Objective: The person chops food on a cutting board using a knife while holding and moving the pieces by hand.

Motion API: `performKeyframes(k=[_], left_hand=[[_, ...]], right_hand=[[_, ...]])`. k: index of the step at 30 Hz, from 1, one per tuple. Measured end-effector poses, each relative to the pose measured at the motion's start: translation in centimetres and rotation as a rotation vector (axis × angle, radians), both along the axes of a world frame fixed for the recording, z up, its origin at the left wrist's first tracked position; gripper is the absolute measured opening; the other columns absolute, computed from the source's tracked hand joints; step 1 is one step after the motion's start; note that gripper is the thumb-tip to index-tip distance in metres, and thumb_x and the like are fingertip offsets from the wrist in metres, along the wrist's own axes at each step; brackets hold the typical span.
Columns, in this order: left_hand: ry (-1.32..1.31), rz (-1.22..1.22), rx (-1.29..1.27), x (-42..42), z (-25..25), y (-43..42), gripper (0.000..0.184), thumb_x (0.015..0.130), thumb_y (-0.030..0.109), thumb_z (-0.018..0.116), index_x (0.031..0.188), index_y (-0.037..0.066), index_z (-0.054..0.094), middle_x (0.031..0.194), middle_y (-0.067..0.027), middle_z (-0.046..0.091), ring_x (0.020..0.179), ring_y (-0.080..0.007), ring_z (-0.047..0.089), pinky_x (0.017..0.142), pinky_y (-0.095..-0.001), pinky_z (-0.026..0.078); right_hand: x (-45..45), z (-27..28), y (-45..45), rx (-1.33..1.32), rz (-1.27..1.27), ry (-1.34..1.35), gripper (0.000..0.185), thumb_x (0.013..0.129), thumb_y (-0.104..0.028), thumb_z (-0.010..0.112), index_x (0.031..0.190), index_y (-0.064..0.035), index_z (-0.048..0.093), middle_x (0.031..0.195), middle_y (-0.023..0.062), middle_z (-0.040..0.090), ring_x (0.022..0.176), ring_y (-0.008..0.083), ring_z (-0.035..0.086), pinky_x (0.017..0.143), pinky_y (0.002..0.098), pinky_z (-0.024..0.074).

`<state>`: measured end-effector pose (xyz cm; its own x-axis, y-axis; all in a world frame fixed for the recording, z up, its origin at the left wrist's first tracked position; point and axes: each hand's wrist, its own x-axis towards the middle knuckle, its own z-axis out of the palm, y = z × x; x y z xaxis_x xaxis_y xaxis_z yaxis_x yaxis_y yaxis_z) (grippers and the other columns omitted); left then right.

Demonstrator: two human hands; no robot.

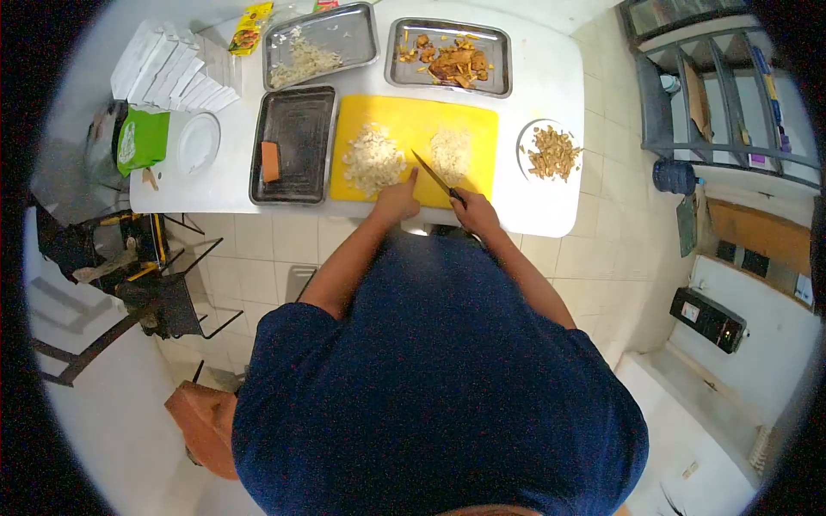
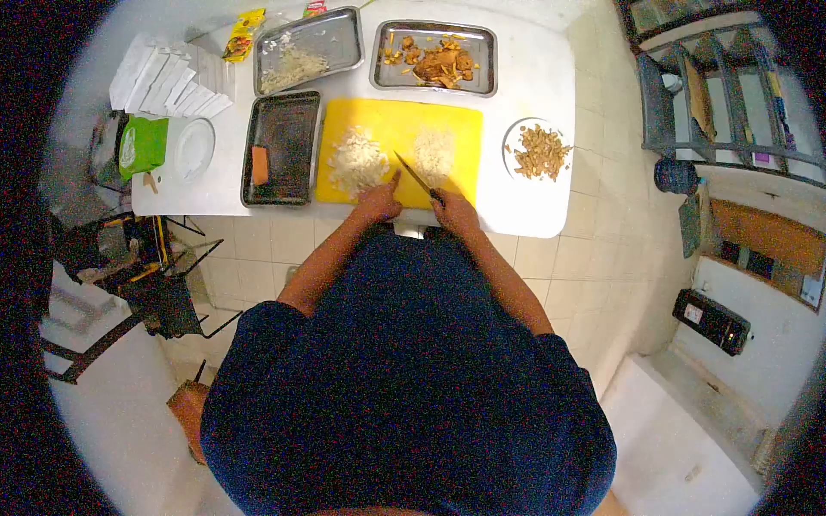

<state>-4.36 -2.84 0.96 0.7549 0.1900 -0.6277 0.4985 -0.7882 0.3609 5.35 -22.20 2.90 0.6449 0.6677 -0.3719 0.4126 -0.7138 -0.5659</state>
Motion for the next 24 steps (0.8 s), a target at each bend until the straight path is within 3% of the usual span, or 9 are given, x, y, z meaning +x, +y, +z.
performKeyframes(k=[3, 10, 13, 24], left_hand=[[0.004, -0.031, -0.032, -0.2, -1.4, 0.3, 0.091, 0.076, 0.021, 0.053, 0.150, 0.013, 0.002, 0.098, -0.0262, 0.064, 0.090, -0.0388, 0.064, 0.082, -0.0462, 0.051], [-0.023, -0.016, -0.140, -0.8, -3.3, 0.9, 0.093, 0.077, 0.017, 0.053, 0.150, 0.018, -0.007, 0.106, -0.0312, 0.060, 0.094, -0.0445, 0.061, 0.085, -0.0506, 0.049], [-0.061, -0.054, -0.076, -1.0, -3.7, 0.7, 0.090, 0.078, 0.019, 0.051, 0.150, 0.013, -0.004, 0.101, -0.0292, 0.062, 0.091, -0.0401, 0.063, 0.083, -0.0469, 0.051], [-0.054, -0.033, -0.043, -1.5, -2.5, 0.1, 0.088, 0.076, 0.022, 0.054, 0.151, 0.014, 0.007, 0.102, -0.0290, 0.062, 0.091, -0.0403, 0.063, 0.082, -0.0466, 0.051]], right_hand=[[-0.3, 2.9, 0.2, -0.084, -0.002, -0.022, 0.034, 0.089, -0.030, 0.054, 0.115, -0.0099, 0.062, 0.090, 0.0231, 0.066, 0.084, 0.0389, 0.064, 0.075, 0.0471, 0.0505], [-0.8, 2.0, -0.3, -0.096, 0.048, -0.033, 0.033, 0.089, -0.030, 0.053, 0.116, -0.0118, 0.062, 0.087, 0.0208, 0.067, 0.081, 0.0388, 0.064, 0.073, 0.0474, 0.0509], [-0.7, 1.8, -0.5, -0.099, 0.044, -0.072, 0.031, 0.089, -0.029, 0.053, 0.114, -0.0117, 0.062, 0.086, 0.0211, 0.066, 0.080, 0.0388, 0.064, 0.072, 0.0479, 0.0509], [-0.7, 1.6, -0.8, -0.048, 0.003, -0.068, 0.032, 0.088, -0.030, 0.055, 0.112, -0.0095, 0.062, 0.086, 0.0236, 0.065, 0.081, 0.0393, 0.064, 0.072, 0.0486, 0.0510]])
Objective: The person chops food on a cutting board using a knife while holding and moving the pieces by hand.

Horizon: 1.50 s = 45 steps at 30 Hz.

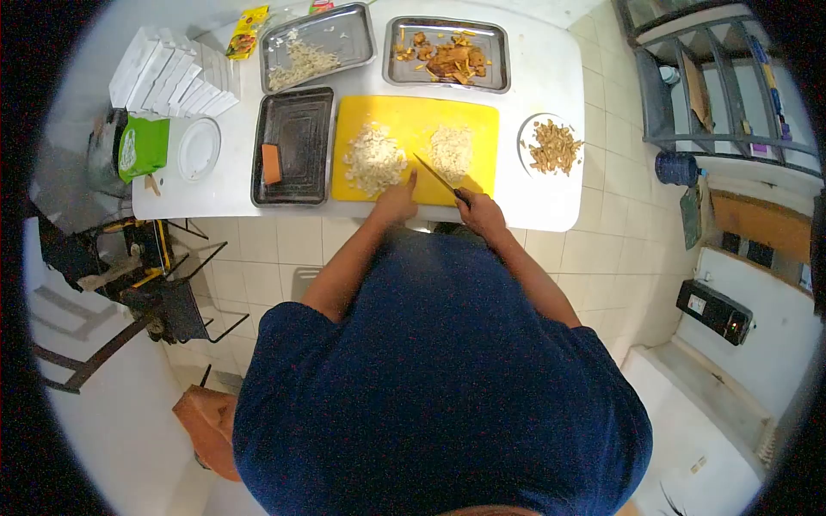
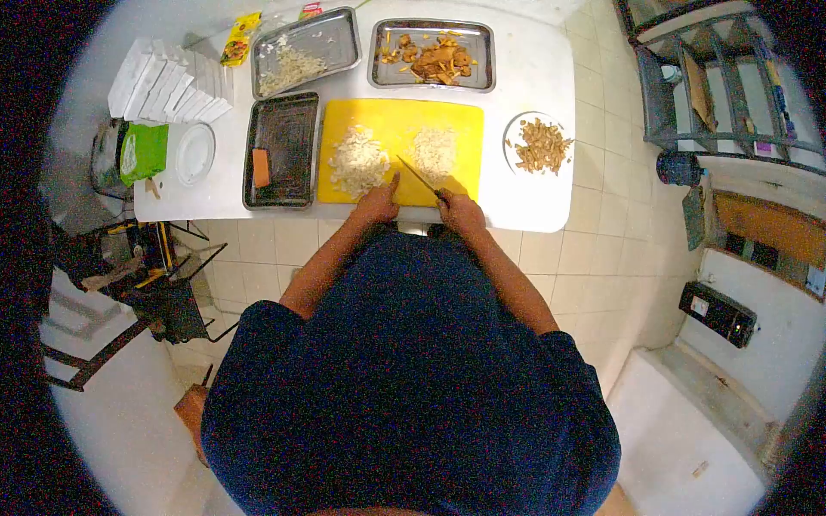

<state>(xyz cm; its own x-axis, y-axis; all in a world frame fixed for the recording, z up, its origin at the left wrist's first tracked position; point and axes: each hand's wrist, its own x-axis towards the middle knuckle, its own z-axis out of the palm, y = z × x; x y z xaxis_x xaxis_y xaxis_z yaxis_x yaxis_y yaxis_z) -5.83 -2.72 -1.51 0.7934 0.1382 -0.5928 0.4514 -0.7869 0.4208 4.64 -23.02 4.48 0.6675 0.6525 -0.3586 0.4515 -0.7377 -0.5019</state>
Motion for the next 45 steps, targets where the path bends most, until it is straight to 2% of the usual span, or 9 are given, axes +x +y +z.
performKeyframes(k=[10, 13, 22, 29, 34, 37, 40, 43, 45], left_hand=[[0.052, 0.266, 0.074, 0.5, 4.6, -1.0, 0.088, 0.077, 0.026, 0.053, 0.149, 0.003, 0.007, 0.091, -0.0239, 0.066, 0.080, -0.0386, 0.065, 0.076, -0.0481, 0.051], [0.030, 0.171, 0.070, 0.4, 3.4, -0.5, 0.088, 0.077, 0.026, 0.053, 0.148, 0.001, 0.008, 0.092, -0.0266, 0.065, 0.083, -0.0398, 0.065, 0.076, -0.0484, 0.051], [-0.074, 0.147, -0.061, 0.5, 1.1, -0.3, 0.089, 0.077, 0.032, 0.055, 0.148, 0.003, 0.012, 0.100, -0.0305, 0.062, 0.092, -0.0426, 0.062, 0.083, -0.0475, 0.050], [-0.173, 0.291, -0.194, -0.1, -1.5, -1.2, 0.087, 0.080, 0.031, 0.055, 0.149, 0.004, 0.009, 0.105, -0.0318, 0.060, 0.096, -0.0440, 0.060, 0.086, -0.0485, 0.048], [-0.071, 0.490, -0.187, 0.6, 2.3, -1.6, 0.088, 0.081, 0.032, 0.057, 0.149, 0.005, 0.009, 0.106, -0.0316, 0.060, 0.098, -0.0440, 0.060, 0.086, -0.0480, 0.048], [-0.104, 0.489, -0.150, 0.4, -0.1, -0.9, 0.087, 0.081, 0.031, 0.058, 0.149, 0.004, 0.010, 0.105, -0.0316, 0.061, 0.090, -0.0417, 0.062, 0.082, -0.0459, 0.050], [-0.314, 0.470, -0.392, 0.2, -1.9, -0.6, 0.085, 0.083, 0.029, 0.058, 0.149, 0.004, 0.011, 0.100, -0.0270, 0.063, 0.077, -0.0356, 0.063, 0.076, -0.0427, 0.050], [-0.230, 0.710, -0.687, 1.1, -0.3, -1.0, 0.085, 0.083, 0.030, 0.059, 0.149, 0.002, 0.012, 0.089, -0.0208, 0.064, 0.068, -0.0271, 0.061, 0.070, -0.0365, 0.050], [-0.309, 0.724, -0.555, 1.1, -1.4, -1.1, 0.083, 0.085, 0.030, 0.058, 0.149, 0.003, 0.011, 0.083, -0.0179, 0.064, 0.063, -0.0235, 0.061, 0.064, -0.0340, 0.050]], right_hand=[[0.0, -0.9, -0.2, 0.058, -0.031, 0.019, 0.035, 0.089, -0.031, 0.055, 0.115, -0.0089, 0.062, 0.088, 0.0240, 0.066, 0.083, 0.0396, 0.064, 0.074, 0.0471, 0.0508], [-0.2, -1.4, -0.2, 0.039, -0.029, 0.009, 0.035, 0.090, -0.031, 0.055, 0.115, -0.0086, 0.062, 0.086, 0.0246, 0.065, 0.082, 0.0395, 0.064, 0.073, 0.0472, 0.0505], [-0.3, -1.1, -1.0, 0.118, -0.079, 0.048, 0.034, 0.091, -0.031, 0.055, 0.113, -0.0055, 0.060, 0.081, 0.0237, 0.065, 0.077, 0.0397, 0.064, 0.068, 0.0470, 0.0497], [-0.2, -1.0, -0.9, 0.141, -0.088, 0.056, 0.035, 0.090, -0.031, 0.056, 0.113, -0.0052, 0.060, 0.084, 0.0234, 0.065, 0.079, 0.0400, 0.064, 0.070, 0.0468, 0.0503], [-0.2, -0.2, -0.6, 0.109, -0.079, 0.063, 0.035, 0.090, -0.030, 0.057, 0.113, -0.0044, 0.060, 0.087, 0.0235, 0.066, 0.081, 0.0403, 0.064, 0.072, 0.0467, 0.0506], [-0.1, -0.8, -0.8, 0.097, -0.075, 0.075, 0.036, 0.090, -0.030, 0.056, 0.114, -0.0047, 0.060, 0.089, 0.0243, 0.065, 0.083, 0.0408, 0.064, 0.074, 0.0481, 0.0502], [-0.1, -1.0, -1.0, 0.079, -0.073, 0.091, 0.037, 0.091, -0.032, 0.053, 0.116, -0.0064, 0.059, 0.091, 0.0247, 0.065, 0.086, 0.0417, 0.063, 0.077, 0.0500, 0.0501], [-0.1, -0.9, -0.9, 0.064, -0.075, 0.104, 0.038, 0.091, -0.033, 0.052, 0.117, -0.0063, 0.059, 0.091, 0.0248, 0.065, 0.087, 0.0413, 0.063, 0.078, 0.0497, 0.0499], [0.0, -0.7, -0.9, 0.045, -0.088, 0.126, 0.039, 0.091, -0.034, 0.051, 0.117, -0.0063, 0.059, 0.093, 0.0246, 0.065, 0.089, 0.0410, 0.063, 0.079, 0.0494, 0.0498]])
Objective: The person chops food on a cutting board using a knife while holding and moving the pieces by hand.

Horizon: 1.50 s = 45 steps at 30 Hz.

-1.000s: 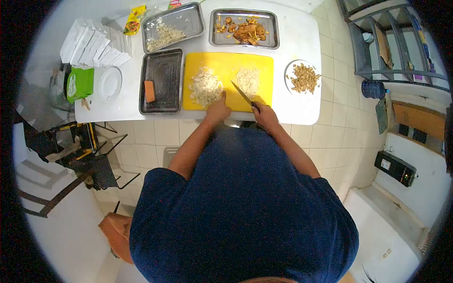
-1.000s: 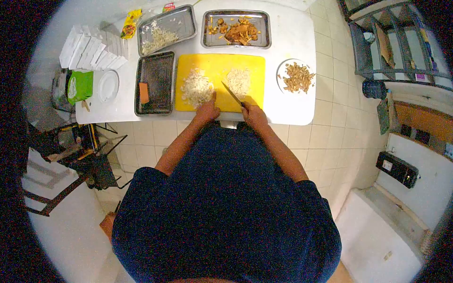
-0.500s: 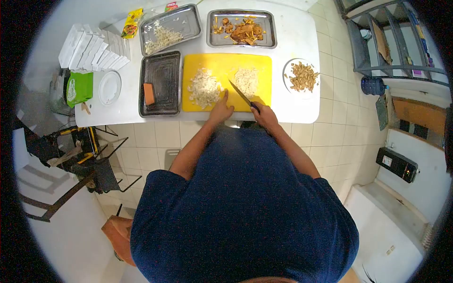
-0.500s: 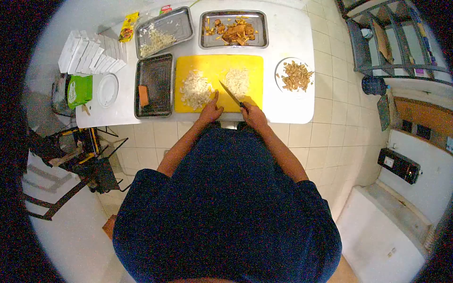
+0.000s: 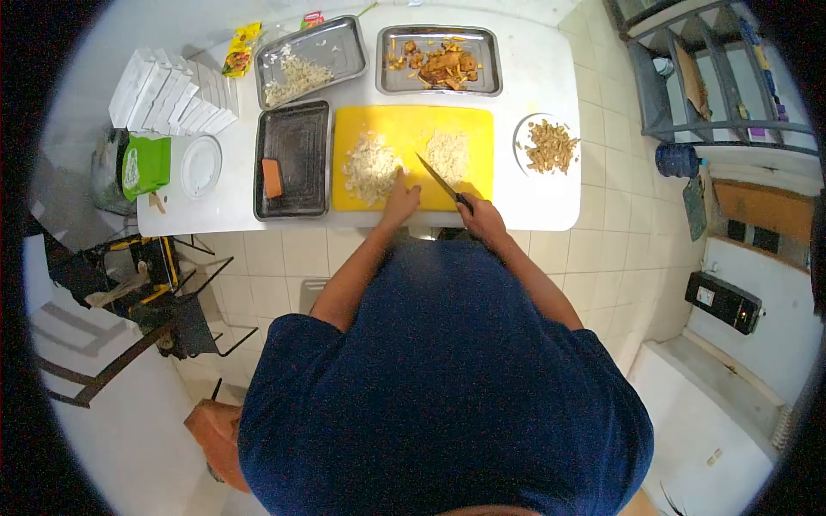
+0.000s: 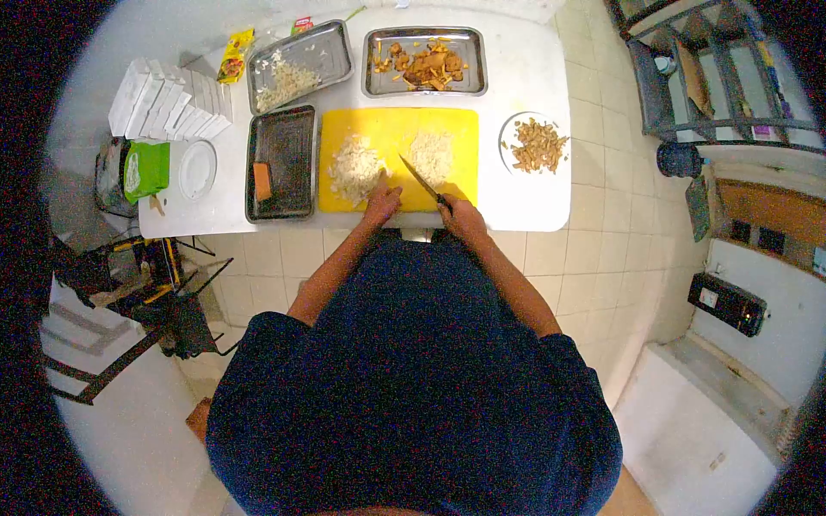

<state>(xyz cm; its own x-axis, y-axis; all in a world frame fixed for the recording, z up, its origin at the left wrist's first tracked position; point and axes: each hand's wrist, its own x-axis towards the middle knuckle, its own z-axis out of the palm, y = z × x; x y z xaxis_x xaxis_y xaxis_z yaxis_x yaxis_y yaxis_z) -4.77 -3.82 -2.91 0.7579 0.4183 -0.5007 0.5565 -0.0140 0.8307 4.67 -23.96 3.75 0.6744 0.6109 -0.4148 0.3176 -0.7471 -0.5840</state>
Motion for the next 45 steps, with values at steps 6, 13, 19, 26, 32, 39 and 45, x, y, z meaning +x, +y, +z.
performKeyframes(k=[6, 13, 19, 26, 32, 39, 45], left_hand=[[0.087, -0.011, -0.280, 0.6, -1.3, -0.1, 0.078, 0.089, 0.025, 0.054, 0.150, 0.008, 0.009, 0.069, -0.0142, 0.063, 0.055, -0.0211, 0.059, 0.055, -0.0319, 0.049], [-0.056, -0.156, 0.124, 0.1, -1.6, -0.5, 0.072, 0.088, 0.025, 0.052, 0.149, 0.014, 0.016, 0.076, -0.0200, 0.066, 0.067, -0.0292, 0.065, 0.063, -0.0400, 0.052], [0.194, -0.511, 0.464, -0.1, 2.0, 0.1, 0.067, 0.088, 0.027, 0.044, 0.149, 0.023, 0.018, 0.092, -0.0264, 0.064, 0.082, -0.0430, 0.062, 0.077, -0.0521, 0.049], [0.205, -0.518, 0.546, 0.1, 2.9, -0.3, 0.066, 0.086, 0.028, 0.044, 0.148, 0.018, 0.023, 0.088, -0.0261, 0.064, 0.079, -0.0418, 0.063, 0.074, -0.0521, 0.049], [0.171, -0.427, 0.580, 0.7, 3.3, -0.3, 0.066, 0.084, 0.026, 0.047, 0.146, 0.016, 0.028, 0.084, -0.0242, 0.064, 0.075, -0.0404, 0.063, 0.070, -0.0523, 0.050], [0.230, -0.459, 0.650, 1.3, 3.1, 0.0, 0.067, 0.080, 0.019, 0.048, 0.145, 0.017, 0.033, 0.084, -0.0223, 0.065, 0.074, -0.0385, 0.064, 0.067, -0.0514, 0.051], [0.226, -0.541, 0.706, 1.3, 2.8, 0.1, 0.067, 0.079, 0.017, 0.048, 0.145, 0.014, 0.033, 0.082, -0.0204, 0.066, 0.073, -0.0366, 0.065, 0.066, -0.0504, 0.051]], right_hand=[[-0.3, -1.1, -0.2, 0.093, 0.005, -0.097, 0.034, 0.090, -0.031, 0.056, 0.113, -0.0056, 0.061, 0.086, 0.0229, 0.066, 0.079, 0.0403, 0.064, 0.071, 0.0474, 0.0504], [-0.1, -0.4, 0.3, 0.031, -0.014, -0.096, 0.034, 0.090, -0.032, 0.055, 0.111, -0.0072, 0.061, 0.087, 0.0230, 0.066, 0.082, 0.0398, 0.064, 0.072, 0.0478, 0.0504], [0.0, 0.9, 0.1, -0.062, 0.022, -0.161, 0.032, 0.089, -0.033, 0.056, 0.110, -0.0084, 0.062, 0.085, 0.0216, 0.066, 0.081, 0.0382, 0.064, 0.071, 0.0486, 0.0508], [0.1, 1.7, 0.4, -0.071, 0.063, -0.171, 0.029, 0.089, -0.030, 0.055, 0.107, -0.0089, 0.062, 0.083, 0.0212, 0.066, 0.077, 0.0386, 0.064, 0.068, 0.0486, 0.0510], [0.1, 2.0, 0.7, -0.080, 0.076, -0.161, 0.028, 0.089, -0.029, 0.054, 0.106, -0.0082, 0.062, 0.082, 0.0215, 0.065, 0.077, 0.0390, 0.064, 0.068, 0.0488, 0.0509], [0.2, 2.1, 0.9, -0.066, 0.090, -0.229, 0.028, 0.089, -0.028, 0.053, 0.106, -0.0077, 0.061, 0.079, 0.0220, 0.064, 0.074, 0.0398, 0.063, 0.066, 0.0496, 0.0503], [0.3, 2.7, 1.3, -0.079, 0.115, -0.200, 0.026, 0.089, -0.027, 0.052, 0.102, -0.0063, 0.060, 0.079, 0.0213, 0.064, 0.075, 0.0389, 0.063, 0.066, 0.0497, 0.0497]])
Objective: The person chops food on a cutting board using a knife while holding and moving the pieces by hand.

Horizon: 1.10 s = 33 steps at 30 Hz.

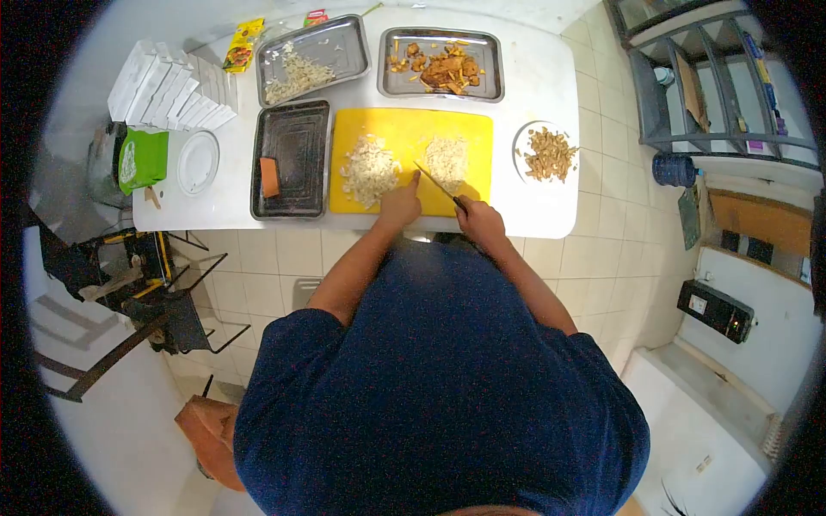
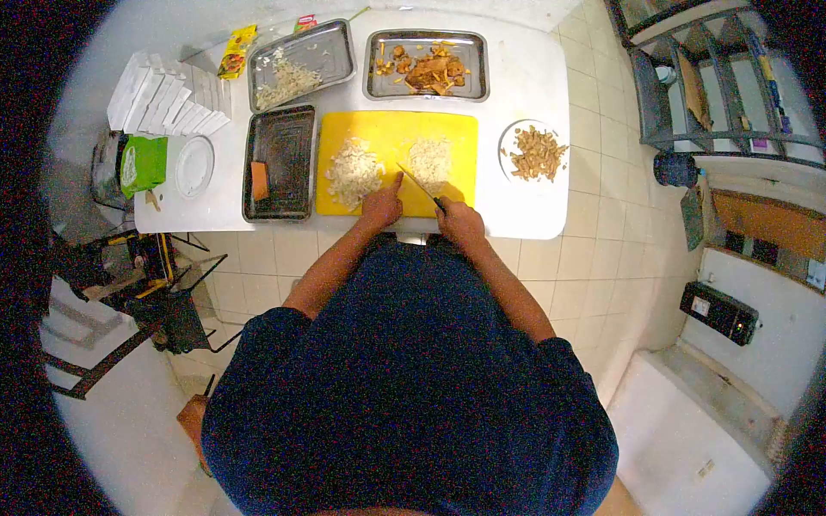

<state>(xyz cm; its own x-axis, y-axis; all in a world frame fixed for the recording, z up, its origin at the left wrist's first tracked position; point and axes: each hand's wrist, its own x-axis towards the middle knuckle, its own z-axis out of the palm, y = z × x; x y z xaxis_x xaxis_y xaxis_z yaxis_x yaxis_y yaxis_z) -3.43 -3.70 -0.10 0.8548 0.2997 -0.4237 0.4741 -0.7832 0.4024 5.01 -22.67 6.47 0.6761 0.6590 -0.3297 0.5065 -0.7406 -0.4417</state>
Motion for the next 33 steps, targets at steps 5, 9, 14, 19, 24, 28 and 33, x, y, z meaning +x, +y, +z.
performKeyframes(k=[5, 9, 14, 19, 24, 28, 33], left_hand=[[0.040, -0.058, 0.055, 0.5, -0.1, 0.1, 0.069, 0.079, 0.017, 0.051, 0.144, 0.010, 0.032, 0.080, -0.0190, 0.067, 0.071, -0.0353, 0.066, 0.064, -0.0488, 0.051], [0.080, -0.059, 0.041, 0.9, 0.2, -0.1, 0.072, 0.077, 0.017, 0.054, 0.145, 0.008, 0.030, 0.080, -0.0190, 0.067, 0.071, -0.0356, 0.066, 0.065, -0.0485, 0.052], [0.064, -0.055, 0.036, 0.8, 0.9, -0.2, 0.075, 0.077, 0.016, 0.055, 0.145, 0.007, 0.027, 0.082, -0.0198, 0.067, 0.073, -0.0364, 0.066, 0.067, -0.0485, 0.052], [0.089, -0.044, -0.002, 0.8, 0.6, -0.2, 0.078, 0.076, 0.017, 0.055, 0.147, 0.007, 0.023, 0.083, -0.0206, 0.067, 0.075, -0.0362, 0.066, 0.067, -0.0471, 0.052], [0.101, -0.048, -0.010, 0.7, 0.5, -0.2, 0.079, 0.077, 0.017, 0.054, 0.148, 0.007, 0.022, 0.082, -0.0202, 0.066, 0.075, -0.0355, 0.066, 0.067, -0.0462, 0.053], [0.091, -0.064, -0.005, 0.7, 0.4, -0.2, 0.079, 0.077, 0.017, 0.054, 0.147, 0.006, 0.021, 0.081, -0.0193, 0.066, 0.074, -0.0350, 0.066, 0.066, -0.0461, 0.053], [0.081, -0.079, 0.010, 0.6, 0.5, -0.2, 0.080, 0.076, 0.017, 0.055, 0.147, 0.005, 0.021, 0.080, -0.0189, 0.066, 0.073, -0.0348, 0.066, 0.064, -0.0465, 0.052]], right_hand=[[0.2, 0.0, 0.2, -0.069, 0.016, 0.008, 0.028, 0.088, -0.030, 0.053, 0.108, -0.0104, 0.060, 0.083, 0.0196, 0.066, 0.077, 0.0371, 0.065, 0.068, 0.0492, 0.0519], [0.3, 0.2, 0.5, -0.121, 0.016, 0.005, 0.029, 0.088, -0.031, 0.054, 0.109, -0.0119, 0.060, 0.083, 0.0193, 0.067, 0.076, 0.0365, 0.066, 0.067, 0.0490, 0.0532], [0.2, 0.0, 0.3, -0.076, 0.016, -0.025, 0.025, 0.089, -0.027, 0.052, 0.104, -0.0095, 0.060, 0.078, 0.0201, 0.065, 0.072, 0.0383, 0.064, 0.063, 0.0499, 0.0506], [0.0, 0.4, 0.0, -0.116, 0.019, 0.011, 0.026, 0.089, -0.028, 0.052, 0.106, -0.0097, 0.059, 0.080, 0.0207, 0.065, 0.074, 0.0387, 0.064, 0.064, 0.0507, 0.0503], [-0.1, 0.6, -0.2, -0.130, 0.038, 0.001, 0.028, 0.088, -0.030, 0.054, 0.108, -0.0108, 0.058, 0.079, 0.0192, 0.066, 0.072, 0.0381, 0.065, 0.063, 0.0509, 0.0523], [-0.1, 0.6, -0.3, -0.112, 0.020, 0.021, 0.027, 0.089, -0.029, 0.052, 0.106, -0.0096, 0.058, 0.079, 0.0206, 0.065, 0.074, 0.0395, 0.064, 0.065, 0.0511, 0.0503], [-0.1, 0.8, -0.3, -0.125, 0.020, 0.030, 0.026, 0.089, -0.030, 0.052, 0.105, -0.0098, 0.059, 0.078, 0.0201, 0.065, 0.074, 0.0390, 0.064, 0.065, 0.0509, 0.0505]])
